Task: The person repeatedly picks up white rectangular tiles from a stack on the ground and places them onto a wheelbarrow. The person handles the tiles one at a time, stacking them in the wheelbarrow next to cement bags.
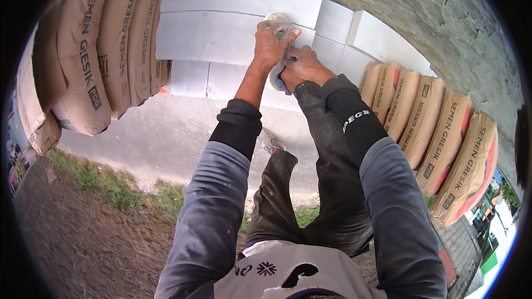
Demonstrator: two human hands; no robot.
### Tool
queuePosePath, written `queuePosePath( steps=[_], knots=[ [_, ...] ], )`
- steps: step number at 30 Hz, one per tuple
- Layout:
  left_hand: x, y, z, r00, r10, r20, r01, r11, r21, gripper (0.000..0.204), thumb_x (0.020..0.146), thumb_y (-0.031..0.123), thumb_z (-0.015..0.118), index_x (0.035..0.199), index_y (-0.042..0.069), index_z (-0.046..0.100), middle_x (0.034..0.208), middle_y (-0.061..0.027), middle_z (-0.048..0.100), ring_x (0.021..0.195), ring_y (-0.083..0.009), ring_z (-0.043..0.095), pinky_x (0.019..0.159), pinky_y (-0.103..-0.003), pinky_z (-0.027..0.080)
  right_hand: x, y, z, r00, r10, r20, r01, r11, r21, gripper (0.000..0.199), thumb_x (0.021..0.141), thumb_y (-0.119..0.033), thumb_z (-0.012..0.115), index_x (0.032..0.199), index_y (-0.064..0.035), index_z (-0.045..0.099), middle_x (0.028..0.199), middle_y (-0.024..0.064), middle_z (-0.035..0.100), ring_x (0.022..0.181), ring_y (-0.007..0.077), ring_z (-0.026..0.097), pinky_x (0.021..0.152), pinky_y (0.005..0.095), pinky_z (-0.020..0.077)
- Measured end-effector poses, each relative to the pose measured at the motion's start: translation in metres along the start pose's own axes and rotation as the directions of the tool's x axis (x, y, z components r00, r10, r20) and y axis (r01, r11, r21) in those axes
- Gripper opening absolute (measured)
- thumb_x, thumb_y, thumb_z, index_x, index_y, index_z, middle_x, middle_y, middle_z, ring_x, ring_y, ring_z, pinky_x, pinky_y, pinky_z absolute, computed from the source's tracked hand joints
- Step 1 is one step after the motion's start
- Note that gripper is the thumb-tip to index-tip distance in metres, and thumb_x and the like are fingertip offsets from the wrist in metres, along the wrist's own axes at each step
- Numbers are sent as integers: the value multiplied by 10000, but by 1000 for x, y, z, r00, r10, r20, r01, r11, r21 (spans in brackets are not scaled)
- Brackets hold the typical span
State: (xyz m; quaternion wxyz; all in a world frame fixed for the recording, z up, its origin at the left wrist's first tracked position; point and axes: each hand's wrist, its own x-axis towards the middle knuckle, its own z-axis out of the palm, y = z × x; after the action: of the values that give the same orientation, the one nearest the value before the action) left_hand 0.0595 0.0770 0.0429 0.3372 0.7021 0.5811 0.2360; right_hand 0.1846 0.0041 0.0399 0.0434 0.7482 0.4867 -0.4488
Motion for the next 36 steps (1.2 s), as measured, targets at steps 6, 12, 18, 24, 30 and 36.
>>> queuePosePath(
  steps=[6,12,18,24,30,36],
  knots=[
    [-35,-33,-3,940,-167,298,279,879,-387,481,931,273,725,1292,-12,585,1204,-163,564,856,-206,648,718,-331,578,18,22,0,994,-4,113,-23,972,234,366,914,-413,653,1203,-190,672,1223,234,518,1190,427,498,1020,491,431],
    [-49,-16,-2,802,-315,508,555,708,-437,291,926,158,729,1137,-20,637,942,-81,670,716,-119,607,625,-265,524,15,24,5,993,-108,-40,115,957,266,222,908,-204,674,954,13,667,855,138,674,793,217,590,780,382,499],
    [-47,-26,4,818,-317,481,547,689,-476,156,938,130,703,996,-12,678,816,-50,680,676,-98,580,622,-253,501,1,19,-10,990,-90,110,29,888,458,164,911,-184,676,965,-30,677,896,54,664,787,166,564,744,334,475],
    [-48,-28,4,880,-187,436,363,857,-366,180,944,148,675,1042,-4,682,865,-122,707,732,-221,648,690,-344,530,-5,18,-11,993,-114,24,86,858,506,180,903,-176,677,1026,-46,700,927,47,674,832,170,594,777,326,485],
    [-43,-25,3,881,66,469,-36,997,-74,242,948,192,611,1084,3,679,1058,-248,668,1000,-437,640,890,-485,500,-2,25,-8,989,-77,-125,112,945,306,195,914,-219,651,1036,-86,726,1003,155,730,963,311,689,870,395,514],
    [-31,-34,-1,795,-14,606,185,958,-220,177,983,175,600,1043,27,679,902,-134,647,820,-282,626,739,-390,497,-7,14,-7,967,-128,-220,166,972,165,199,940,-229,633,1101,-137,704,1030,147,725,993,353,674,873,424,517]
  ],
)
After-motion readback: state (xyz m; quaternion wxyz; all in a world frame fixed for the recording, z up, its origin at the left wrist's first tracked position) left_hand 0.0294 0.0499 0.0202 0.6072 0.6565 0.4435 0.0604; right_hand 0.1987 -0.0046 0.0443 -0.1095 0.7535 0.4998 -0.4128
